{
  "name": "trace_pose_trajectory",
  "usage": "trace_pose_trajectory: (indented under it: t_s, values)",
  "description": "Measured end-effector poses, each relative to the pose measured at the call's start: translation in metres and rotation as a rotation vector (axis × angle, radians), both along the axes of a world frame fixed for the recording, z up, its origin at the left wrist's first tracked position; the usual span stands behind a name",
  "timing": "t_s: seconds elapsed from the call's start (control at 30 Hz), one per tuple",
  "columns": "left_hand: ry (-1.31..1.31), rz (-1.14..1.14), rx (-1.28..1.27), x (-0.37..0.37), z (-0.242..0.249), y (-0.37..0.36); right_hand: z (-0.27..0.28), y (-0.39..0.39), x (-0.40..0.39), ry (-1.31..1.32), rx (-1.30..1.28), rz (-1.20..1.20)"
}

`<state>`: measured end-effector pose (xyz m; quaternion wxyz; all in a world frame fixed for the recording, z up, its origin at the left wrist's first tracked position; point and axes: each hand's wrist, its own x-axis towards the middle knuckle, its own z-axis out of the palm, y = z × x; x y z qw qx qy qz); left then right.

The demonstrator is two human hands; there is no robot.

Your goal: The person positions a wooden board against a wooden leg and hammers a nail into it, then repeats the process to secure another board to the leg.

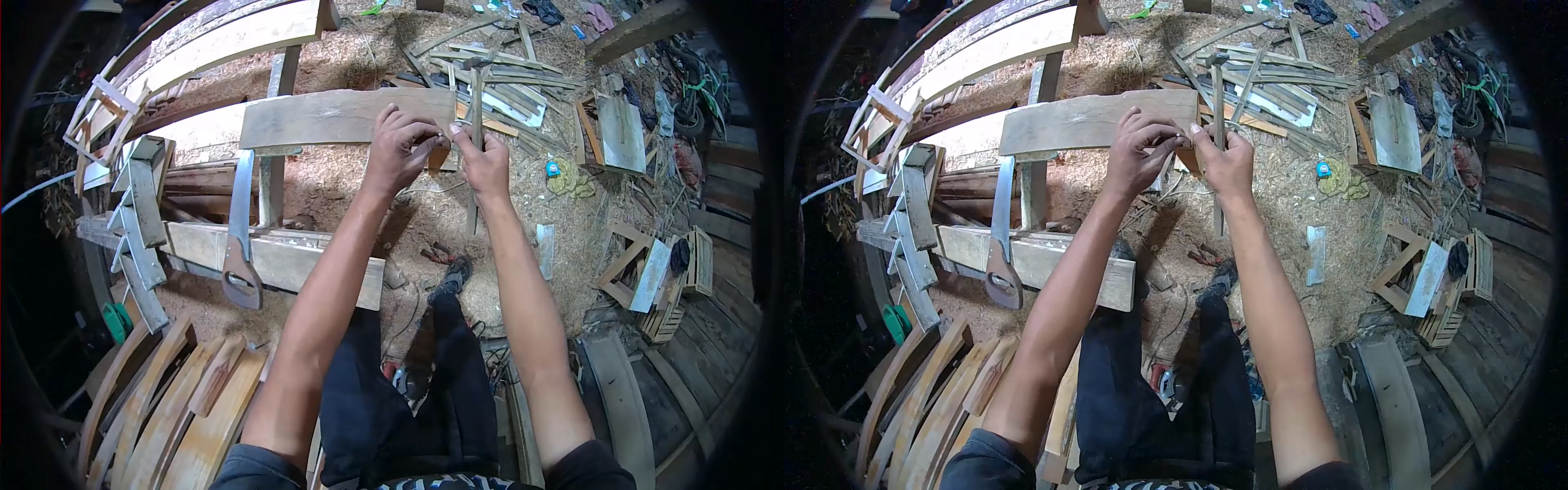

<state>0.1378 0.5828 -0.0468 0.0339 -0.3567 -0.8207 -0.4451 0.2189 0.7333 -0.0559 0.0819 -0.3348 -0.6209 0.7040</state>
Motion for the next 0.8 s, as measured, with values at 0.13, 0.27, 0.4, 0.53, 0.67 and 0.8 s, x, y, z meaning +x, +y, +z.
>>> trace_pose_trajectory:
  t_s: [0.13, 0.27, 0.4, 0.53, 0.67, 0.8]
  values:
    - [-0.160, -0.039, 0.028, -0.001, 0.002, -0.003, 0.007, 0.001, 0.000, -0.053, 0.011, 0.010]
    - [-0.387, -0.077, 0.134, -0.017, 0.012, -0.013, 0.006, 0.000, 0.000, -0.056, 0.022, 0.007]
    - [-0.190, -0.097, -0.163, -0.020, 0.010, -0.013, 0.003, -0.002, -0.001, -0.068, 0.018, -0.011]
    - [-0.077, -0.080, -0.208, -0.013, 0.002, -0.006, 0.012, -0.006, 0.004, -0.023, 0.256, -0.003]
    - [-0.164, -0.115, -0.105, -0.015, 0.009, -0.010, 0.042, -0.020, 0.036, 0.025, 0.329, 0.018]
    - [-0.178, -0.120, -0.072, -0.020, 0.009, -0.008, 0.110, -0.057, 0.070, -0.189, 0.221, 0.013]
